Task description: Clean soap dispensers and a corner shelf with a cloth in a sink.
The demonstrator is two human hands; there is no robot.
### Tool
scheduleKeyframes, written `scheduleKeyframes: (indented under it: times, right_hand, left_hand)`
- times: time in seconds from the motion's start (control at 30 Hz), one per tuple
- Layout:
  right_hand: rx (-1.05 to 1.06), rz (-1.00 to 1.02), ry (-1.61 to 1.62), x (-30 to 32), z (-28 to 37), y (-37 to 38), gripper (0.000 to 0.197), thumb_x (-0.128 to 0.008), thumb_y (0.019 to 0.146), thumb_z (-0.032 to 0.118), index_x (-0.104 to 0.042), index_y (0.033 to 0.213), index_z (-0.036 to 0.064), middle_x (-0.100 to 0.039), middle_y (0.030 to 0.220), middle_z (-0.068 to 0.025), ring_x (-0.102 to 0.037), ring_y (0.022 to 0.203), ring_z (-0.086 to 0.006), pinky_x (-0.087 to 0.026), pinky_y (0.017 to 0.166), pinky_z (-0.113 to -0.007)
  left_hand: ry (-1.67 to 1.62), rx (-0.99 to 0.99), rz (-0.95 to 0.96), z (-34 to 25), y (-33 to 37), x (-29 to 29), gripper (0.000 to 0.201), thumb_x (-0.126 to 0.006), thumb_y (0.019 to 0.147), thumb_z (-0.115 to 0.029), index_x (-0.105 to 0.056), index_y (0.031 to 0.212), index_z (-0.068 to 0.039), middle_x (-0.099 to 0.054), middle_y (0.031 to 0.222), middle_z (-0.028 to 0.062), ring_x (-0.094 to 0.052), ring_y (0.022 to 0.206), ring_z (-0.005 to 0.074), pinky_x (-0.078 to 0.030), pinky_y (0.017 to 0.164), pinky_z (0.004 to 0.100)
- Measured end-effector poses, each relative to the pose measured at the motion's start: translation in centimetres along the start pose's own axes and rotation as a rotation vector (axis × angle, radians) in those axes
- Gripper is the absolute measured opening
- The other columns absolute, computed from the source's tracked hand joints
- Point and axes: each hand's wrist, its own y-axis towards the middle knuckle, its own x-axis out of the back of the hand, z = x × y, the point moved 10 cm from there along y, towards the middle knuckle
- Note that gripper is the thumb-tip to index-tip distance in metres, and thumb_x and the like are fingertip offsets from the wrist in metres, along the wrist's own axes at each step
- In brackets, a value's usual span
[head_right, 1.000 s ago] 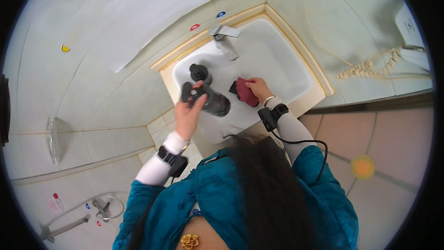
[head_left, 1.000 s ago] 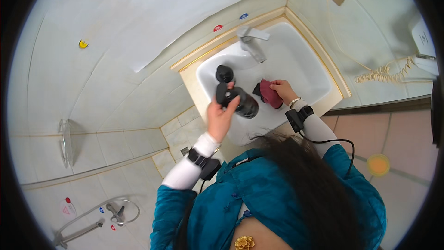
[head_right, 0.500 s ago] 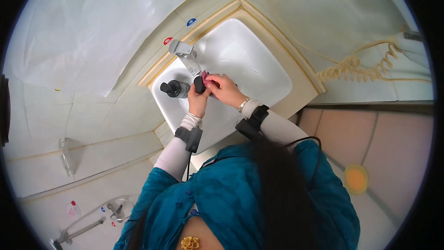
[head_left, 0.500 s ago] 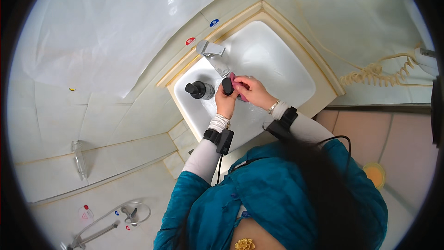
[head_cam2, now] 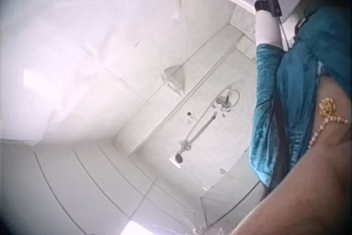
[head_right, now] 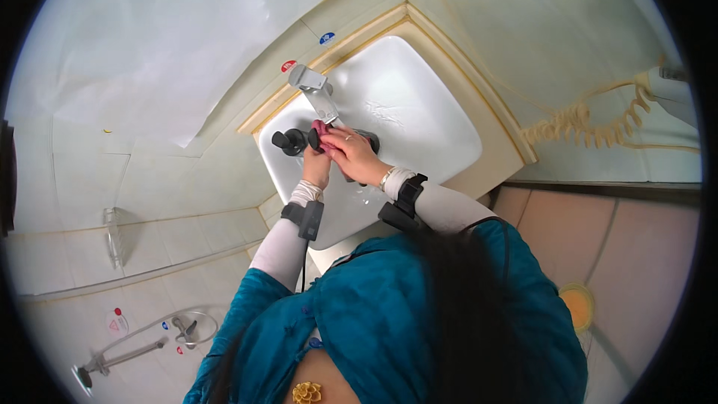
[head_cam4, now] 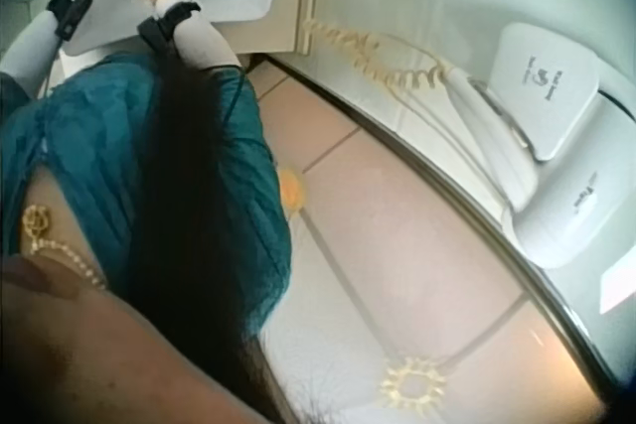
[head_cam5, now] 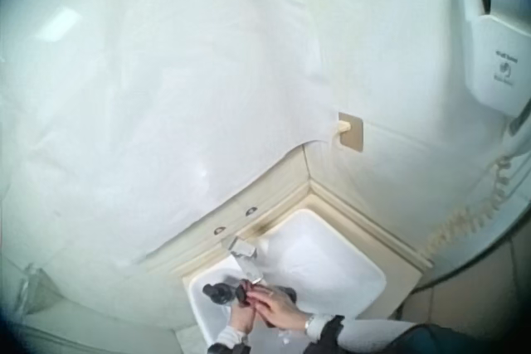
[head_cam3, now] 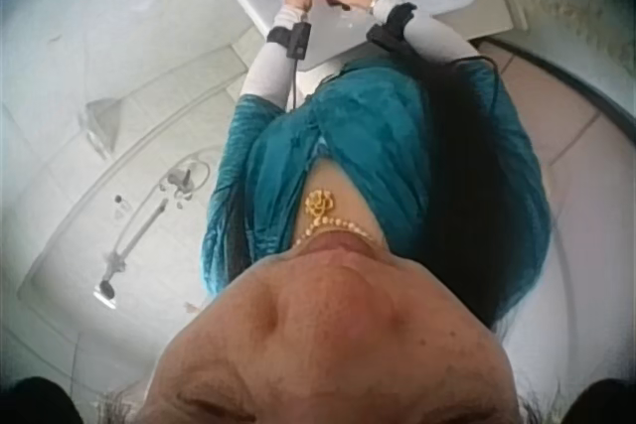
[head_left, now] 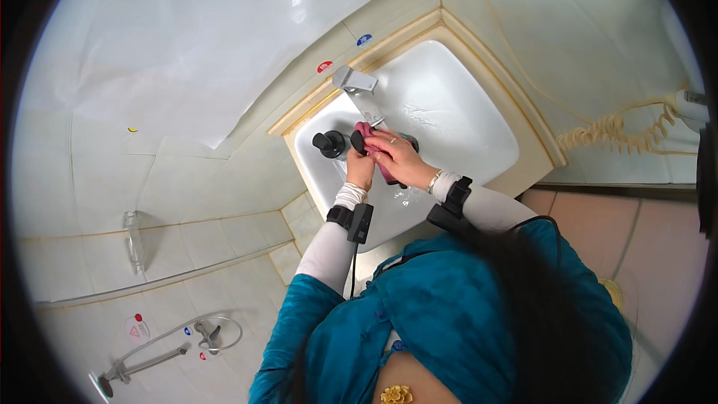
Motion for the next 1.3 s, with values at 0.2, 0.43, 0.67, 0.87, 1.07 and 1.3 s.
scheduleKeyframes:
  times: [0.2,0.43,0.67,0.87,1.07,1.3]
  right_hand:
    - [-0.52,0.047,0.414,-0.4,-7.9,-0.1,0.033,-0.058,0.093,0.015,-0.058,0.122,0.0024,-0.062,0.114,-0.0129,-0.06,0.101,-0.0249,-0.045,0.091,-0.032]
    - [-0.115,-0.116,-0.036,1.6,-3.7,0.4,0.03,-0.046,0.094,0.012,-0.058,0.118,-0.0014,-0.063,0.111,-0.0208,-0.061,0.099,-0.0367,-0.048,0.088,-0.039]
    - [-0.412,-0.01,0.489,-0.9,-19.2,-0.3,0.032,-0.042,0.095,0.02,-0.065,0.101,-0.001,-0.068,0.09,-0.0192,-0.065,0.082,-0.0355,-0.05,0.076,-0.042]
    - [-0.167,-0.03,-0.018,0.4,-4.7,-1.1,0.031,-0.046,0.095,0.014,-0.058,0.12,-0.0007,-0.062,0.113,-0.0151,-0.063,0.097,-0.0219,-0.047,0.088,-0.031]
    - [-0.508,0.155,0.141,0.4,-8.3,0.5,0.029,-0.05,0.091,0.011,-0.062,0.114,-0.0005,-0.063,0.11,-0.0171,-0.06,0.104,-0.0324,-0.045,0.094,-0.035]
    - [0.018,-0.029,-0.121,-0.1,0.2,-1.0,0.037,-0.06,0.082,0.011,-0.062,0.119,0.0149,-0.057,0.123,-0.0076,-0.044,0.124,-0.0319,-0.035,0.103,-0.044]
  left_hand:
    - [-0.072,0.01,-0.032,1.2,0.5,-0.1,0.042,-0.058,0.09,0.003,-0.051,0.13,-0.007,-0.062,0.115,0.0044,-0.059,0.103,0.0172,-0.05,0.085,0.0311]
    - [0.163,-0.06,-0.002,1.9,1.6,-0.6,0.042,-0.064,0.089,-0.004,-0.051,0.13,-0.006,-0.062,0.109,0.0039,-0.061,0.095,0.0147,-0.053,0.083,0.0306]
    - [0.092,-0.059,0.119,-1.4,0.5,-4.2,0.039,-0.065,0.088,0.0,-0.054,0.125,-0.003,-0.062,0.111,0.0037,-0.059,0.099,0.0145,-0.048,0.089,0.0281]
    - [0.019,-0.123,0.058,0.8,-0.8,-0.8,0.054,-0.063,0.086,0.007,-0.045,0.135,-0.005,-0.057,0.123,0.0043,-0.054,0.112,0.0154,-0.046,0.096,0.03]
    - [0.042,-0.066,0.128,-1.2,-1.3,-2.8,0.072,-0.064,0.081,0.011,-0.034,0.143,-0.008,-0.055,0.126,0.0053,-0.055,0.112,0.016,-0.047,0.096,0.0285]
    - [0.122,-0.184,0.06,-0.1,-0.1,-1.5,0.077,-0.064,0.076,0.013,-0.03,0.144,0.0,-0.048,0.136,0.0115,-0.051,0.121,0.0207,-0.043,0.101,0.0312]
